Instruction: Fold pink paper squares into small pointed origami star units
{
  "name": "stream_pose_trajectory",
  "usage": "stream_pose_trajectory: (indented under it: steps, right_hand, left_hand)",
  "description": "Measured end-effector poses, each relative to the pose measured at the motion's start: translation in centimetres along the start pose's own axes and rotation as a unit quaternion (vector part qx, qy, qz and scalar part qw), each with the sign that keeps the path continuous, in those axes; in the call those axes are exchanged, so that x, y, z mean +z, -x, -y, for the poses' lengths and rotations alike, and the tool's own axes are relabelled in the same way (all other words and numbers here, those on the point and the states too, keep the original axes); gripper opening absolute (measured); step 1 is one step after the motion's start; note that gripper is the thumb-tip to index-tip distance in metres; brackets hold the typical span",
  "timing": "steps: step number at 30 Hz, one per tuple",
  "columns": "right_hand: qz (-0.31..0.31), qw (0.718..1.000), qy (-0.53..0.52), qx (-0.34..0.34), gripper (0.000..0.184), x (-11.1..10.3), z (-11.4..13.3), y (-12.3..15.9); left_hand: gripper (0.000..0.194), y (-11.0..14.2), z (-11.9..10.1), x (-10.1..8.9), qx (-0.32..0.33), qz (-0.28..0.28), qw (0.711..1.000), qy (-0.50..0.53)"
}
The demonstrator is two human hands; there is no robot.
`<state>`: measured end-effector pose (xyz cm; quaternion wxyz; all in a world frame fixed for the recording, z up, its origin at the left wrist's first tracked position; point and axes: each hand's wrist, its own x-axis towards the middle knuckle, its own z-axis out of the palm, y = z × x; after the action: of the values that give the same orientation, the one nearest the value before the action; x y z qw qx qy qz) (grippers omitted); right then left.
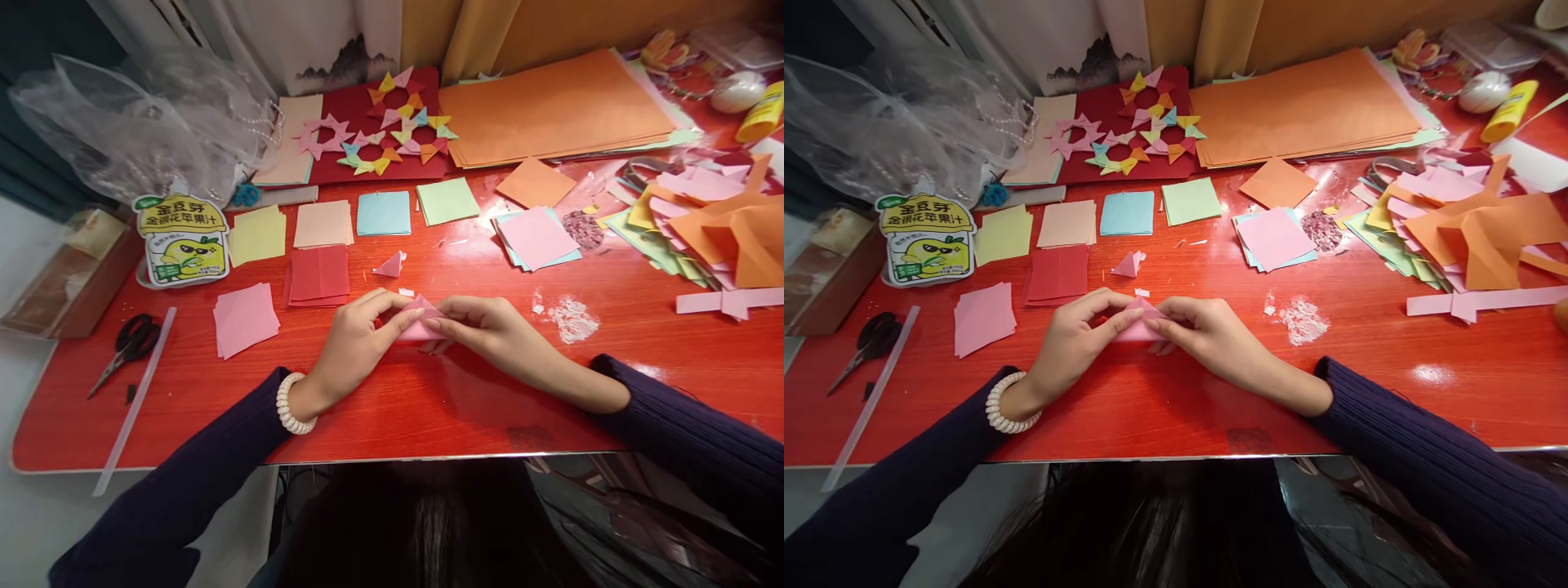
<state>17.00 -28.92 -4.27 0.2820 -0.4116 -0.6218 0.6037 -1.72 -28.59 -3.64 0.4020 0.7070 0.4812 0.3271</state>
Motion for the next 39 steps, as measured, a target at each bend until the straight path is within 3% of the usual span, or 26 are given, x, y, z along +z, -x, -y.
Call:
stream_pose_trajectory:
  steps: [6, 27, 39]
  right_hand:
    - [0.000, 0.999, 0.032, 0.016, 0.027, 0.01, 0.35, -0.03]
    - [0.009, 0.999, -0.004, 0.038, 0.025, 0.02, 0.37, -0.16]
    - [0.005, 1.000, 0.006, 0.024, 0.023, -0.07, 0.30, 0.01]
  left_hand:
    - [0.017, 0.05, 0.02, -0.05, -0.010, -0.003, 1.000, 0.027]
    - [0.017, 0.11, -0.01, -0.02, -0.013, -0.010, 0.999, 0.028]
    - [0.021, 0.13, -0.08, -0.12, -0.034, 0.002, 0.999, 0.037]
